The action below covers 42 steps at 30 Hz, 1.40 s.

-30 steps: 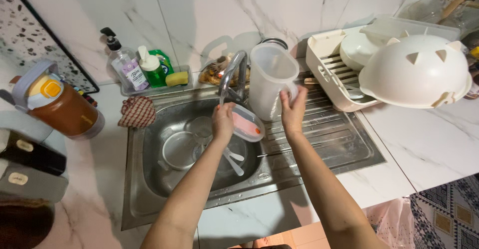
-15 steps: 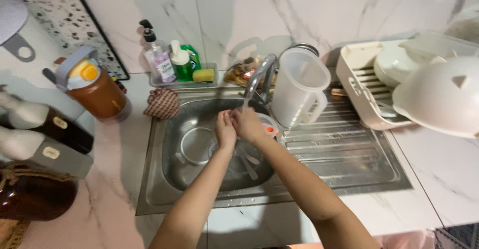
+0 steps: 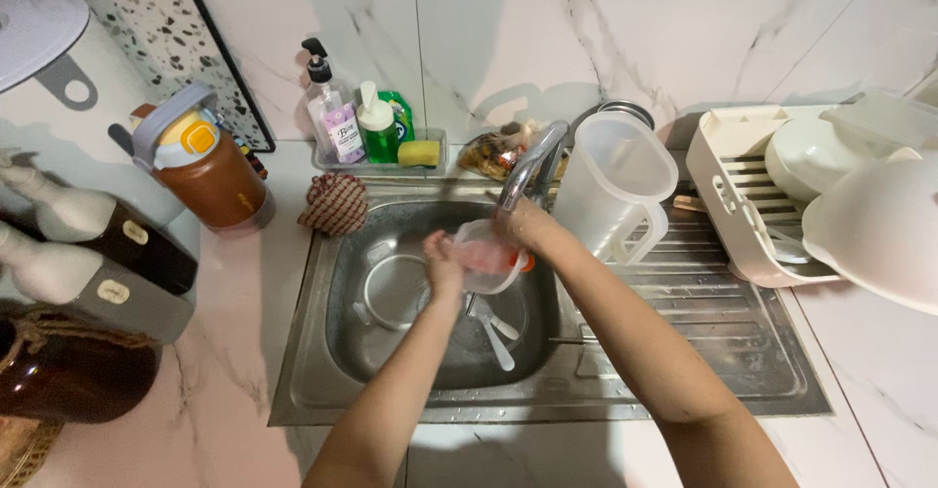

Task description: The person spreads chocolate spread on a slice of bread with a spoon, places the bread in a sandwich press, and closes the lid. They wrap the cord around the press, carry it to a stool, and plug it in. They then wash plastic containers, a pitcher, and a colander at the sink and set them on a drying rack.

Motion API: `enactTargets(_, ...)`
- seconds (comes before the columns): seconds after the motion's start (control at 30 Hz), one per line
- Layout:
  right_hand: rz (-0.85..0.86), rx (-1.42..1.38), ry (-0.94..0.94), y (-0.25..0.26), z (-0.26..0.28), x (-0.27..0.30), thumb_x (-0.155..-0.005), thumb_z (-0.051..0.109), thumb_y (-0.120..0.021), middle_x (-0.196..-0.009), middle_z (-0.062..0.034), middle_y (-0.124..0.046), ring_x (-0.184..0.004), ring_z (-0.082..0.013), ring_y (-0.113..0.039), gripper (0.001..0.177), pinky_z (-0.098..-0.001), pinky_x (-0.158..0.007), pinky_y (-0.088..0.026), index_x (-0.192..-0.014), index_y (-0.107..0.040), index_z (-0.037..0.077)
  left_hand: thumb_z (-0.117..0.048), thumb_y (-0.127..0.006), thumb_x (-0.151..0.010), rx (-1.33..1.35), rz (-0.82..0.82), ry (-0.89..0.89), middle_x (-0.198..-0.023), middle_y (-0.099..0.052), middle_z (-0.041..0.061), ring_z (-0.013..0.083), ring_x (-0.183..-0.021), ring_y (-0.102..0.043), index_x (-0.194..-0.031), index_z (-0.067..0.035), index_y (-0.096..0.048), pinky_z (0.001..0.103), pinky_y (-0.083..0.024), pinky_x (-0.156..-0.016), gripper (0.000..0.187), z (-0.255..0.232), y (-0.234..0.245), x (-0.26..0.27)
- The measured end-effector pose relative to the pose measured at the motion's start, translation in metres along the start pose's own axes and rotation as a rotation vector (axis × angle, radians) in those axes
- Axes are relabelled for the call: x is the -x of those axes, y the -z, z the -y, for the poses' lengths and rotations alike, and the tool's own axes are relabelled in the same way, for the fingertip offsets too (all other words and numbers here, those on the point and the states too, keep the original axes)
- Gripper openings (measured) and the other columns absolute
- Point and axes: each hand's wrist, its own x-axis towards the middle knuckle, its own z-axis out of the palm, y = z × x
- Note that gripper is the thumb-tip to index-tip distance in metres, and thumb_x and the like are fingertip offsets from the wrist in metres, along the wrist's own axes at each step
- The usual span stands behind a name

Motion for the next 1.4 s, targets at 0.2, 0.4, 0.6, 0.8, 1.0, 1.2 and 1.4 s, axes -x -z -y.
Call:
enactTargets(0.2, -0.265, 0.046, 0.146, 0.002, 0.053, 0.035, -0.066, 0.009, -0.065, -0.122, -0.0274, -0.066, -0.1, -0.0449, -0.066, 0.065, -0.0519, -0.079, -0.055, -0.129, -0.058, -0.007, -0.083, -0.042, -0.087, 0.508, 0.491, 0.472, -0.139, -0.059, 0.003, 0.0213, -0.123, -0.057, -0.141, -0.021, -0.053, 0.044, -0.047, -0.102, 0.083, -0.01, -0.044, -0.003)
enactTargets(0.4, -0.139, -0.369, 0.12, 0.025, 0.076, 0.082, -0.091, 0.026, -0.061, -0.122, -0.0212, -0.067, -0.118, -0.0403, -0.059, 0.038, -0.049, -0.105, -0.046, -0.123, -0.065, 0.006, -0.07, -0.04, -0.097, 0.695, 0.527, 0.446, -0.152, -0.051, 0.002, 0.0221, -0.139, -0.05, -0.149, -0.021, -0.047, 0.045, -0.04, -0.116, 0.072, 0.0, -0.02, 0.012)
enactTargets(0.6, -0.217, -0.039, -0.294, 0.035, 0.086, 0.052, -0.104, 0.031, -0.05, -0.136, -0.0164, -0.059, -0.127, -0.0373, -0.052, 0.042, -0.0565, -0.112, -0.037, -0.141, -0.055, 0.012, -0.066, -0.031, -0.101, 0.63, 0.526, 0.384, -0.16, -0.044, 0.002, 0.0215, -0.147, -0.041, -0.156, -0.022, -0.037, 0.044, -0.034, -0.119, 0.071, 0.037, -0.032, 0.038)
enactTargets(0.8, -0.49, 0.178, 0.311, 0.008, 0.109, 0.076, -0.098, 0.037, -0.06, -0.156, -0.0169, -0.046, -0.148, -0.0361, -0.041, 0.041, -0.0541, -0.118, -0.029, -0.134, -0.056, 0.019, -0.059, -0.034, -0.1, 0.696, 0.184, 0.335, -0.156, -0.047, 0.007, 0.0263, -0.14, -0.05, -0.157, -0.02, -0.039, 0.044, -0.047, -0.111, 0.069, 0.027, -0.015, 0.026)
enactTargets(1.0, -0.222, -0.553, -0.497, 0.009, 0.069, 0.05, -0.091, 0.04, -0.063, -0.131, -0.0272, -0.06, -0.115, -0.0412, -0.06, 0.058, -0.0492, -0.1, -0.048, -0.134, -0.052, 0.002, -0.057, -0.034, -0.105, 0.407, -0.015, 0.332, -0.154, -0.049, 0.011, 0.0281, -0.137, -0.052, -0.153, -0.01, -0.04, 0.042, -0.046, -0.109, 0.067, 0.025, -0.001, 0.006)
enactTargets(1.2, -0.327, -1.232, -0.385, -0.019, 0.033, 0.025, -0.096, 0.031, -0.061, -0.109, -0.0177, -0.074, -0.096, -0.0268, -0.072, 0.045, -0.0389, -0.082, -0.061, -0.123, -0.055, -0.003, -0.053, -0.041, -0.105, -0.253, 0.078, -0.356, -0.152, -0.053, 0.017, 0.0314, -0.139, -0.052, -0.153, -0.009, -0.045, 0.041, -0.042, -0.113, 0.065, 0.027, -0.025, 0.006)
enactTargets(1.4, -0.115, -1.003, -0.397, 0.021, 0.054, 0.063, -0.106, 0.038, -0.053, -0.095, -0.0271, -0.071, -0.082, -0.0415, -0.072, 0.044, -0.0465, -0.075, -0.054, -0.113, -0.071, -0.001, -0.052, -0.045, -0.102, 0.453, 0.382, 0.41, -0.149, -0.049, 0.004, 0.0223, -0.134, -0.048, -0.153, -0.021, -0.041, 0.04, -0.043, -0.106, 0.059, 0.009, -0.043, 0.015)
